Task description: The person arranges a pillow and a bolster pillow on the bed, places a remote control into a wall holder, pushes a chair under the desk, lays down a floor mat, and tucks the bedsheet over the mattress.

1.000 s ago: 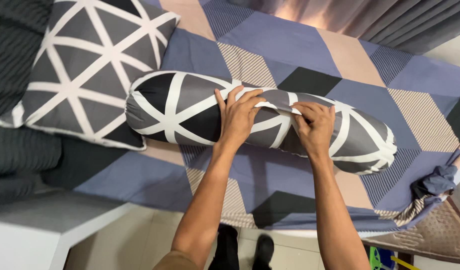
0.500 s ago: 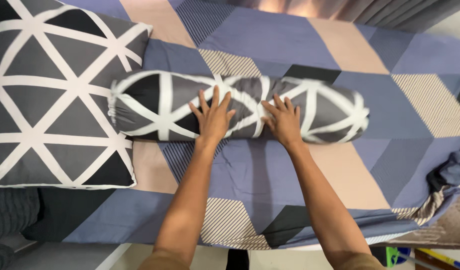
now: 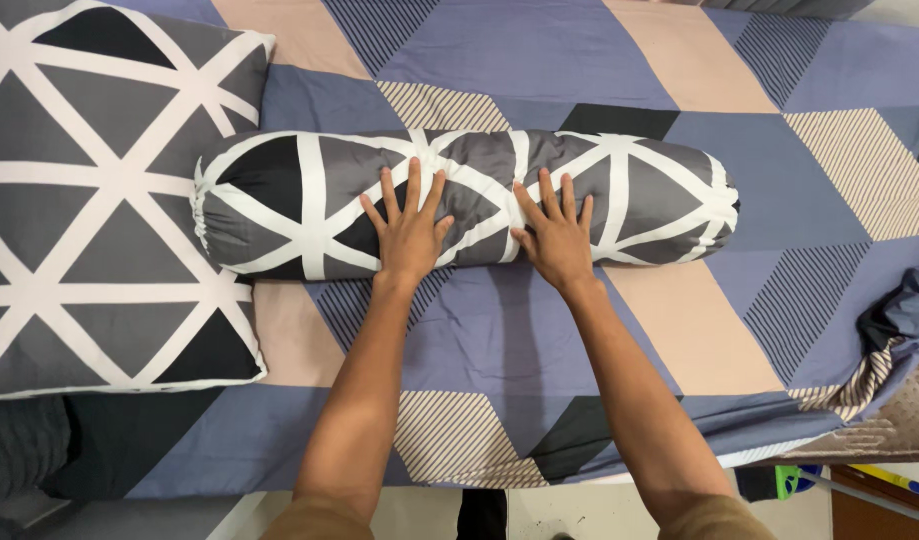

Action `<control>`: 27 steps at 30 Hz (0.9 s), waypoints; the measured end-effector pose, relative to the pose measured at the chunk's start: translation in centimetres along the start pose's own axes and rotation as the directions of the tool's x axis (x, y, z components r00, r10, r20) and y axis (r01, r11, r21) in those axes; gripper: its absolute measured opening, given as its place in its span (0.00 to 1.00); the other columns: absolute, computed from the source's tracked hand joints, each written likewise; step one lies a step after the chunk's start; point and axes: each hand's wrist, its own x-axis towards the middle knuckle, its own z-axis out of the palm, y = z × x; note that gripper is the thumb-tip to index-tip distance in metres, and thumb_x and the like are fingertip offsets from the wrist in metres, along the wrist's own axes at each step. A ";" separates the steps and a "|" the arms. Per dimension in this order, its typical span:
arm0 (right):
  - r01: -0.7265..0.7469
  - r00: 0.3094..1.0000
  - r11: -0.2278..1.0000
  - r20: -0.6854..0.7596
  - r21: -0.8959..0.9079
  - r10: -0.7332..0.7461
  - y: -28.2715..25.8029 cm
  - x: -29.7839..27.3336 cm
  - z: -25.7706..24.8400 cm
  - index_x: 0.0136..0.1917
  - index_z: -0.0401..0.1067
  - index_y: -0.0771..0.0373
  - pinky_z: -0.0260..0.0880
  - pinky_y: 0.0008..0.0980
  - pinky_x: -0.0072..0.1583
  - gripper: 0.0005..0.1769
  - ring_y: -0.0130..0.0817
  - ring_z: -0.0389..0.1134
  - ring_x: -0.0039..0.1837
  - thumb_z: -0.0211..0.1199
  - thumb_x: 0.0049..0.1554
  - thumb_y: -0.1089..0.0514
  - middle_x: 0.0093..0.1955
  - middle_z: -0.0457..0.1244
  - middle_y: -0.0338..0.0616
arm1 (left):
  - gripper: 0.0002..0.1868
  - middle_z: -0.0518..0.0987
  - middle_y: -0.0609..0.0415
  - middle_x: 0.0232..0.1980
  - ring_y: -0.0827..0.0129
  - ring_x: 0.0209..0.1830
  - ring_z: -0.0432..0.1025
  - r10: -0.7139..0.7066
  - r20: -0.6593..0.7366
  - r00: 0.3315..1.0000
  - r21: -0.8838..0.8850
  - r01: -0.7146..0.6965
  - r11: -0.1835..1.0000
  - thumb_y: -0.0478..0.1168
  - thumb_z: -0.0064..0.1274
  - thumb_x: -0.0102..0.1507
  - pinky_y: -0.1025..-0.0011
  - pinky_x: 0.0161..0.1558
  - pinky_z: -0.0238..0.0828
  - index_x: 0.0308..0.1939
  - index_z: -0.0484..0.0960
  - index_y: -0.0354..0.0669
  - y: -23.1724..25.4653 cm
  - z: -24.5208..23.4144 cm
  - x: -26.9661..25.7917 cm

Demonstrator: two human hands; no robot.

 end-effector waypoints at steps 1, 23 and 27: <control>0.002 1.000 1.000 0.000 0.001 -0.002 -0.2 -0.1 -0.3 0.81 0.56 0.41 0.37 0.74 0.75 0.40 0.60 0.36 0.85 0.64 0.59 0.43 0.86 0.42 0.49 | 0.37 0.41 0.53 0.85 0.36 0.83 0.30 0.014 -0.017 1.000 0.006 -0.014 1.000 0.52 0.54 0.66 0.22 0.70 0.22 0.79 0.59 0.63 0.1 -0.3 -0.1; -0.050 0.986 0.984 -0.150 0.171 0.077 -0.2 -12.3 -11.3 0.79 0.60 0.44 0.39 0.74 0.74 0.35 0.65 0.40 0.83 0.63 0.61 0.45 0.84 0.43 0.55 | 0.29 0.47 0.44 0.83 0.32 0.81 0.34 -0.015 -0.214 0.977 -0.168 -0.022 0.986 0.50 0.54 0.67 0.24 0.70 0.27 0.72 0.72 0.54 16.0 -8.0 -12.2; -0.079 0.969 0.969 -0.210 0.233 0.130 2.0 -16.6 -14.0 0.78 0.61 0.46 0.39 0.73 0.73 0.32 0.66 0.43 0.82 0.61 0.62 0.46 0.83 0.47 0.56 | 0.27 0.53 0.41 0.81 0.33 0.81 0.39 0.000 -0.153 0.988 -0.262 -0.041 0.964 0.48 0.52 0.67 0.27 0.71 0.28 0.71 0.73 0.52 21.4 -8.3 -15.3</control>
